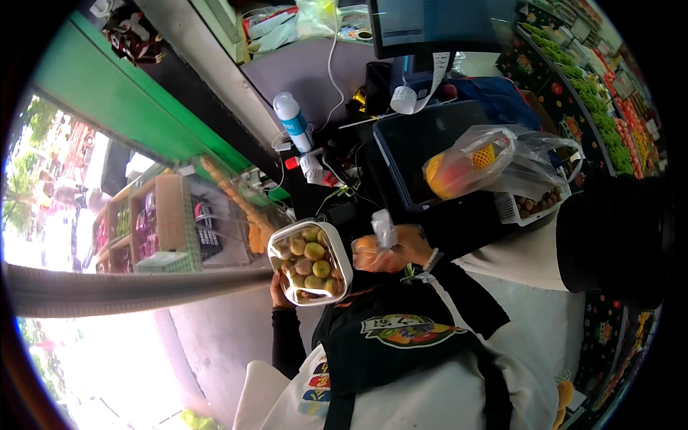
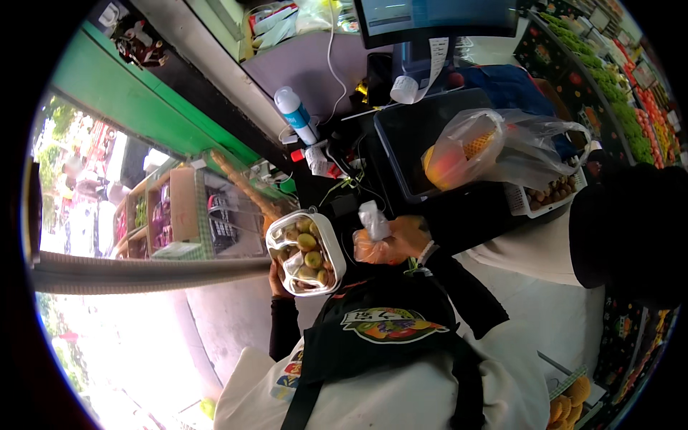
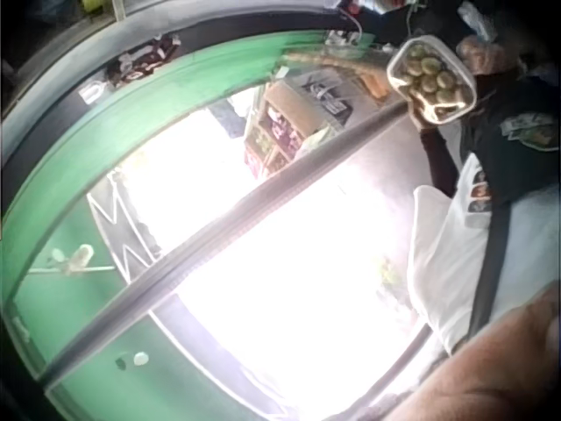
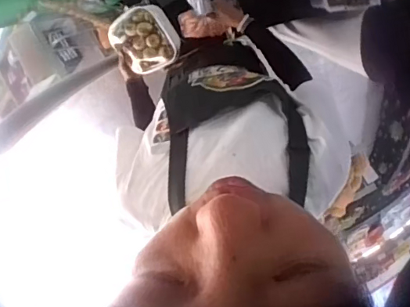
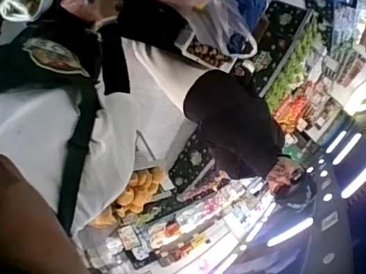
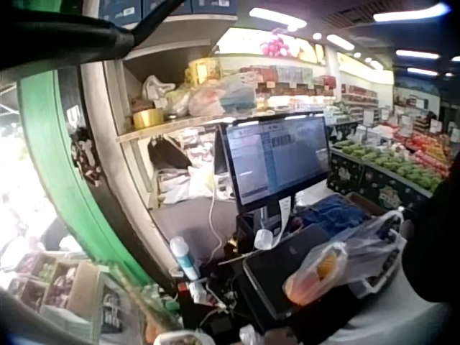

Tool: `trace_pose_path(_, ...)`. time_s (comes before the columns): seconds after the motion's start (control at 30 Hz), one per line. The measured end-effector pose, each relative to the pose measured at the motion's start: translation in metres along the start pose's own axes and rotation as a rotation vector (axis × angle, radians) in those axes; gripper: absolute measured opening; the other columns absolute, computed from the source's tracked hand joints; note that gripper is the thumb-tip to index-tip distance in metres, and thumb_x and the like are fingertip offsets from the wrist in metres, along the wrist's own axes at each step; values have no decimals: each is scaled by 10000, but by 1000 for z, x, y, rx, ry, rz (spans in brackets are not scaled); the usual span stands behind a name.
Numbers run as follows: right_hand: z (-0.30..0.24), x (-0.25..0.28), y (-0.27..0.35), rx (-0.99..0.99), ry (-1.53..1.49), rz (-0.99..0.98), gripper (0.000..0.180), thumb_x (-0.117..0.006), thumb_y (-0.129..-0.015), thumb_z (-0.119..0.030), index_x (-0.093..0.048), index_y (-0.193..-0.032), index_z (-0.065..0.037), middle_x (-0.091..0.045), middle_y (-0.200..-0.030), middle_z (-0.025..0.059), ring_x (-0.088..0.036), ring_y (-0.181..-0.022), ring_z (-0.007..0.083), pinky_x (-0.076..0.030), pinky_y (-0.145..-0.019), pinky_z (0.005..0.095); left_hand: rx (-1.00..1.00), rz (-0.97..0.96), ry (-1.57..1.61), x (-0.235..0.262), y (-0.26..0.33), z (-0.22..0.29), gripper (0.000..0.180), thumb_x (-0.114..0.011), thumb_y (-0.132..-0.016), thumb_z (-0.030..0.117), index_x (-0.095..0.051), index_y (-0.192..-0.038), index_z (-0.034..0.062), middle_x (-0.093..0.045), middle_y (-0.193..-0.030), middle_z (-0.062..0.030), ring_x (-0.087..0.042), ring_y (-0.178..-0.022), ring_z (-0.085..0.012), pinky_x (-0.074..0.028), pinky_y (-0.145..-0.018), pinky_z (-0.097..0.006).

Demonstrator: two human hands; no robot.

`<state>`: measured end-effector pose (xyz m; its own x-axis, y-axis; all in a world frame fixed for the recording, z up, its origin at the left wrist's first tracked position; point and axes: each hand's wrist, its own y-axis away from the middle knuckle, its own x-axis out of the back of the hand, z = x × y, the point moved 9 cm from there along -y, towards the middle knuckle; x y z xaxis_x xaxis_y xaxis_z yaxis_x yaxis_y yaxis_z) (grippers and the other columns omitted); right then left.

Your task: The person sits on the floor and peels green fruits using a knife, placing the peeled fruits into a cardboard box. They then stand up, move to the checkout counter, and place the peeled fruits and other items on the scale for weighing.

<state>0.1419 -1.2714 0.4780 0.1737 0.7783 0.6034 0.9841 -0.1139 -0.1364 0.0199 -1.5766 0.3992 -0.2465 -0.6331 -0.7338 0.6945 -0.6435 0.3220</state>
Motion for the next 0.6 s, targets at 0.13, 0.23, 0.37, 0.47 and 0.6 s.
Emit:
trace_pose_path(0.13,7,-23,-17,-103,104,-118,177,-648,-791,-190,-642,-870,-32,-642,-826,152,-636,-799,293,-484,-658,378,105,-78,18,-38,-26,-11,669,-590,-848,437,-416,-1351,32,-521,-1312,-147,-530,-1165,-320,-422,-1006,-449)
trace_pose_path(0.23,-17,-20,-26,-202,175,-234,200,-570,-863,-210,-654,-917,-37,-665,-830,172,-643,-793,337,-493,-734,400,176,-59,36,-56,-39,-40,590,-636,-813,392,-505,-1248,16,-616,-1154,-143,-610,-1031,-303,-499,-916,-426)
trace_pose_path(0.37,-18,-12,-7,-252,159,-177,187,-602,-842,-195,-654,-926,-36,-663,-840,176,-642,-789,339,-498,-722,384,341,-207,159,-123,-47,-81,547,-643,-810,361,-521,-1213,13,-634,-1095,-143,-632,-977,-290,-521,-876,-432)
trace_pose_path(0.47,-10,-4,7,-253,88,-102,184,-627,-827,-184,-654,-932,-35,-662,-847,179,-641,-785,341,-502,-713,373,368,-314,58,-157,-49,-85,666,-632,-811,408,-453,-1307,2,-595,-1199,-158,-608,-1039,-295,-501,-914,-421)
trace_pose_path(0.6,1,11,29,-242,-97,66,190,-659,-806,-169,-655,-940,-34,-660,-857,183,-640,-780,343,-508,-701,357,315,-328,61,-181,-51,-80,565,-561,-868,377,-472,-1289,10,-600,-1195,-161,-604,-1055,-299,-479,-943,-431)
